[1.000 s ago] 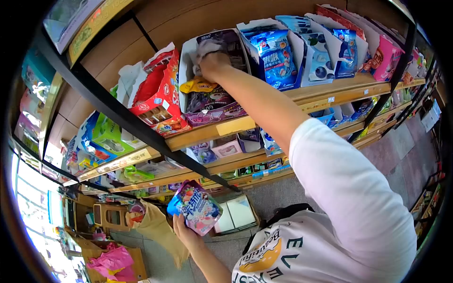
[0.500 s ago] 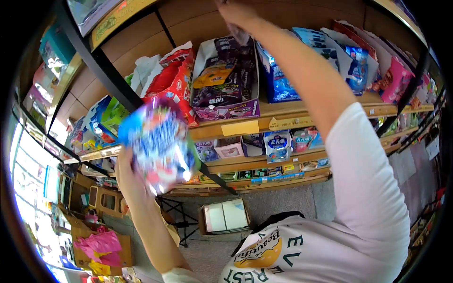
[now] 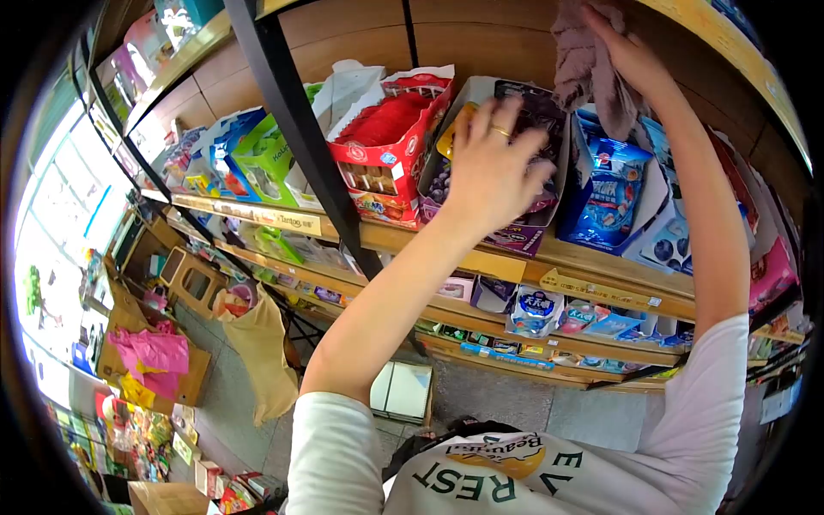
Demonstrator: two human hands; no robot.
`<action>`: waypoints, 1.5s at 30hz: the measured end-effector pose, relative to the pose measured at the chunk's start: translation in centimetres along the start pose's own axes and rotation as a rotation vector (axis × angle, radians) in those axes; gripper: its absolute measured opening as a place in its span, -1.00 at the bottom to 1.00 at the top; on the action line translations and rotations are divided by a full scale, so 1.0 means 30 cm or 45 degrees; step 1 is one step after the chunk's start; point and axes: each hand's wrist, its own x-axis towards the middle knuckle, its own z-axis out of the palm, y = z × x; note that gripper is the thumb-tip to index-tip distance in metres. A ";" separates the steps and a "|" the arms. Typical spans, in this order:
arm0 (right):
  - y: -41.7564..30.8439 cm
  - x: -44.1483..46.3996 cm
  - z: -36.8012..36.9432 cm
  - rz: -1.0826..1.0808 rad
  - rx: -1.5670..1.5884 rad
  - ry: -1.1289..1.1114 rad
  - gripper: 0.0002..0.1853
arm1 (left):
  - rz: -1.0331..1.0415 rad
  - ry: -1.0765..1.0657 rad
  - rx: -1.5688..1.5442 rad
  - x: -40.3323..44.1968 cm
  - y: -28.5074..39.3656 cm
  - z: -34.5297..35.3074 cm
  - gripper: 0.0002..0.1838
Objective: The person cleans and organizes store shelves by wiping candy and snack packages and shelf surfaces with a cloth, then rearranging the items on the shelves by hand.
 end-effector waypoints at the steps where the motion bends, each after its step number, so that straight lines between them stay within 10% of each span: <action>1: -0.076 -0.028 0.025 -0.012 -0.301 -0.002 -0.76 | -0.015 -0.268 -0.009 -0.020 0.007 0.002 -0.54; 6: -0.089 -0.101 -0.007 0.059 -0.741 0.097 -0.42 | 0.090 -0.738 0.004 -0.016 -0.036 0.057 -0.53; 11: -0.156 -0.108 0.068 -0.068 -0.136 0.046 -0.71 | -0.141 -1.067 -0.431 0.010 -0.065 -0.010 -0.54; 14: -0.197 -0.148 0.075 0.021 0.005 0.121 -0.70 | 0.170 -0.145 -0.318 -0.062 -0.036 -0.064 -0.66; 17: -0.257 -0.181 0.109 0.162 0.051 0.190 -0.63 | -0.148 -0.281 -0.453 -0.114 0.015 -0.231 -0.77; 21: -0.316 -0.260 0.139 0.241 0.207 0.048 -0.63 | -0.304 0.204 0.014 -0.116 -0.109 -0.401 -0.85; 27: -0.364 -0.439 0.239 0.157 0.202 -0.216 -0.71 | -0.776 -0.072 0.225 -0.061 -0.212 -0.593 -0.55; 32: -0.254 -0.653 0.476 0.408 0.625 -0.339 -0.67 | -0.542 -0.116 -0.711 -0.365 -0.021 -0.396 -0.63; 35: -0.128 -0.780 0.585 0.576 0.680 -0.349 -0.70 | -1.144 -0.067 -1.036 -0.549 0.088 -0.219 -0.59; 38: -0.066 -0.872 0.563 0.703 0.599 -0.317 -0.72 | -0.643 -0.436 -0.662 -0.562 0.027 -0.265 -0.58; 45: -0.026 -1.049 0.472 0.475 0.400 -0.575 -0.71 | -0.398 -0.140 -0.186 -0.200 -0.118 -0.451 -0.80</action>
